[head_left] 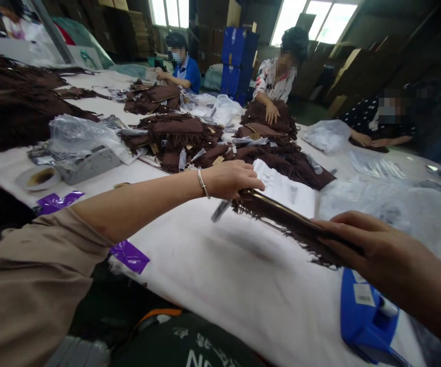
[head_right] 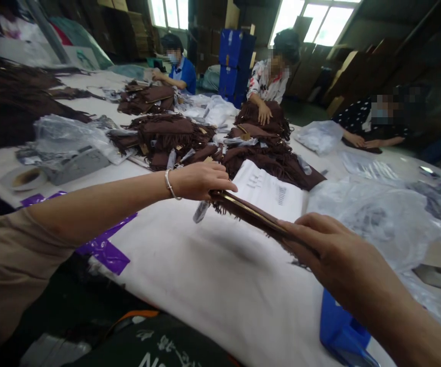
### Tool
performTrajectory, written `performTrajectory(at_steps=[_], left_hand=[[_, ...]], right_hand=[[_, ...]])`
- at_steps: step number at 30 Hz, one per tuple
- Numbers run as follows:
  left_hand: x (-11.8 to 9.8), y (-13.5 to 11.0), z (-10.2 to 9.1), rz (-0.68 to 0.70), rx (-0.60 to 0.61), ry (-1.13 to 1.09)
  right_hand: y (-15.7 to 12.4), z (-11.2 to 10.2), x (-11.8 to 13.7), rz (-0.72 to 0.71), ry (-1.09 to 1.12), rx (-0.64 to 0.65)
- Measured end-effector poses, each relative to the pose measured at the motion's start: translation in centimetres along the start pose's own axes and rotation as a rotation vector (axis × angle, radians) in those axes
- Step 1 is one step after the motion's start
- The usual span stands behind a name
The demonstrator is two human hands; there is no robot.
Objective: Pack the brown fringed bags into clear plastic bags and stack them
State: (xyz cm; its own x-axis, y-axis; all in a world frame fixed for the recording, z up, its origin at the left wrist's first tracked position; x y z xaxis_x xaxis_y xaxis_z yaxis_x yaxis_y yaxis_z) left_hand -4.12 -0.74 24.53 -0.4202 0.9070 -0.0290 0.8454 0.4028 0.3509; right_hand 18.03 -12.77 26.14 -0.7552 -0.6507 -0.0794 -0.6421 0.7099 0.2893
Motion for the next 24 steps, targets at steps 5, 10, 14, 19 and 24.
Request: performTrajectory(at_steps=[5, 10, 14, 19, 24], left_hand=[[-4.0, -6.0, 2.4, 0.061, -0.065, 0.266], [-9.0, -15.9, 14.3, -0.065, 0.081, 0.120], [-10.6, -19.2, 17.6, -0.270, 0.126, 0.010], [-11.3, -20.0, 16.1, -0.354, 0.158, -0.035], [-12.3, -21.8, 14.7, -0.414, 0.130, -0.041]], right_hand=[[-4.8, 5.7, 5.4, -0.035, -0.153, -0.018], [-12.3, 19.1, 12.3, -0.020, 0.011, 0.049], [-14.6, 21.7, 13.9, 0.089, 0.184, 0.144], [-9.4, 16.5, 12.8, 0.135, 0.250, 0.065], [-5.5, 20.5, 12.6, 0.161, 0.145, -0.034]])
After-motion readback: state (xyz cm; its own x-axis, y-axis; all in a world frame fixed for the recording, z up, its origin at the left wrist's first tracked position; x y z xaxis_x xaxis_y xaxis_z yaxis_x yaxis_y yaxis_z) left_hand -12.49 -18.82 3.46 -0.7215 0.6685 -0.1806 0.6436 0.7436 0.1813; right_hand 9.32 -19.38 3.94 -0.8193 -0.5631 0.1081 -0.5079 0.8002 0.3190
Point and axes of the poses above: each hand's wrist, its own y-axis towards the middle knuckle, its own z-axis out of the palm, x = y × z, the point moved 5 cm from there along y, towards the middle knuckle, and after that the axes turned 12 degrees about -z, right-handed, at the moved point
